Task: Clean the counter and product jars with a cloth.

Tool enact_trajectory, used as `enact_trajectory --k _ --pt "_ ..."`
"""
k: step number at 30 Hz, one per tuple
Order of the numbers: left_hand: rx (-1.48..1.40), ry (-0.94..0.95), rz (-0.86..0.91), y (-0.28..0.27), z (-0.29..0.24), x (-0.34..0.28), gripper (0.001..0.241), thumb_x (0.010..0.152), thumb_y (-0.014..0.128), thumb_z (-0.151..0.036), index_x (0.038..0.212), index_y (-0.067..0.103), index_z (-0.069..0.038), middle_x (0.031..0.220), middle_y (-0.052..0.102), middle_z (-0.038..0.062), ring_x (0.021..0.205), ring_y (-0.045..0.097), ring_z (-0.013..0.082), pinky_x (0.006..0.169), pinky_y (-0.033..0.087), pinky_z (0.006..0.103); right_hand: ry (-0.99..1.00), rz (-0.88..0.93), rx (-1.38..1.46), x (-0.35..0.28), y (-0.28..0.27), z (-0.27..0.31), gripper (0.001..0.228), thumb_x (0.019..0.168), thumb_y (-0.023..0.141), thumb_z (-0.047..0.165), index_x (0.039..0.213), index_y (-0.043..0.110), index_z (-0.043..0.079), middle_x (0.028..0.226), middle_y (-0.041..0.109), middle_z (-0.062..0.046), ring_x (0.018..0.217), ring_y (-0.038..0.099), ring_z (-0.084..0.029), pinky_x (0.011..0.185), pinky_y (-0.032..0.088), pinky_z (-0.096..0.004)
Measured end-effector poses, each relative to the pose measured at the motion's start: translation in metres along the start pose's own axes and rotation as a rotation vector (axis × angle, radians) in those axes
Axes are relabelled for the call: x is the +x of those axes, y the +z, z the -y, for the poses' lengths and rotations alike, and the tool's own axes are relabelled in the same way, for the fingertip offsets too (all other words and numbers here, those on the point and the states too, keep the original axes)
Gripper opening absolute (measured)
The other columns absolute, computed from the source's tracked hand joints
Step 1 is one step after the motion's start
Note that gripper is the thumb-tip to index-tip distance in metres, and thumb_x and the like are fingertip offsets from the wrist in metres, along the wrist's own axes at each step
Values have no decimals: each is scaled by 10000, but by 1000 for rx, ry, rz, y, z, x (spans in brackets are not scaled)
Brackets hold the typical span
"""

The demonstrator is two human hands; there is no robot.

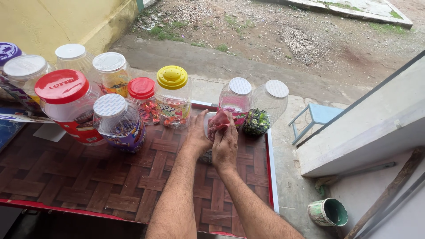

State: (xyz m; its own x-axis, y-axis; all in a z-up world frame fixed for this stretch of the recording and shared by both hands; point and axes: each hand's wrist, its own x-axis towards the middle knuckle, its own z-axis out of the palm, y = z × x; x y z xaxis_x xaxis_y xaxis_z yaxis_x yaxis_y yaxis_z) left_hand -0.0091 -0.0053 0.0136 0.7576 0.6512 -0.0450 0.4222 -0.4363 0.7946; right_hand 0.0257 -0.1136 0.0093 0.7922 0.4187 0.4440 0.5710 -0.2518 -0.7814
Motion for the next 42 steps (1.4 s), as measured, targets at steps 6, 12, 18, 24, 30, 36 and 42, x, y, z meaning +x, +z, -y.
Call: enact_trajectory --k 6,12,18,24,30,36,42 --pt "-25 17 -15 -1 0 1 1263 552 1008 -366 1584 280 -331 1466 377 149 1428 403 347 1168 436 467 344 -46 259 -2 11 -6 409 1104 404 343 1393 520 78 1265 685 -143 1186 693 -250 1001 560 -384" --pt "-54 12 -2 -8 -5 -1 1332 430 996 -376 1572 318 -289 1431 405 151 1390 463 337 1143 464 449 342 -154 389 -2 24 -23 496 1099 388 386 1415 465 11 1325 635 -172 1223 655 -258 1006 555 -379" --pt "-58 44 -33 -1 4 6 1291 443 990 -379 1559 355 -241 1418 430 152 1374 470 330 1154 457 435 454 -199 295 1 32 -35 512 1081 336 362 1455 411 20 1349 605 -162 1256 630 -258 1032 536 -376" --pt "-60 14 -18 -7 3 7 1348 386 1000 -378 1551 337 -233 1443 413 142 1396 441 313 1166 440 427 645 -217 87 -7 35 -63 423 1081 384 296 1362 528 15 1240 675 -180 1132 675 -305 943 517 -448" --pt "43 2 55 -3 11 13 1369 398 923 -348 1608 289 -271 1453 430 133 1412 439 314 1161 455 461 1052 299 26 -26 16 -72 437 1052 382 291 1248 682 42 1111 783 -175 978 785 -289 839 612 -432" --pt "-28 -106 59 -22 -11 -1 1328 499 921 -568 1592 250 -224 1537 331 164 1441 396 328 1136 455 488 624 -101 38 19 1 -37 483 1012 420 345 1455 499 169 1244 663 -88 1155 634 -269 978 494 -457" --pt "28 -44 -16 -20 -10 -4 1283 523 877 -571 1567 285 -116 1503 395 183 1417 450 330 1145 468 467 268 -73 287 12 14 -40 484 1085 378 407 1452 513 121 1189 583 -87 1124 594 -235 933 484 -408"
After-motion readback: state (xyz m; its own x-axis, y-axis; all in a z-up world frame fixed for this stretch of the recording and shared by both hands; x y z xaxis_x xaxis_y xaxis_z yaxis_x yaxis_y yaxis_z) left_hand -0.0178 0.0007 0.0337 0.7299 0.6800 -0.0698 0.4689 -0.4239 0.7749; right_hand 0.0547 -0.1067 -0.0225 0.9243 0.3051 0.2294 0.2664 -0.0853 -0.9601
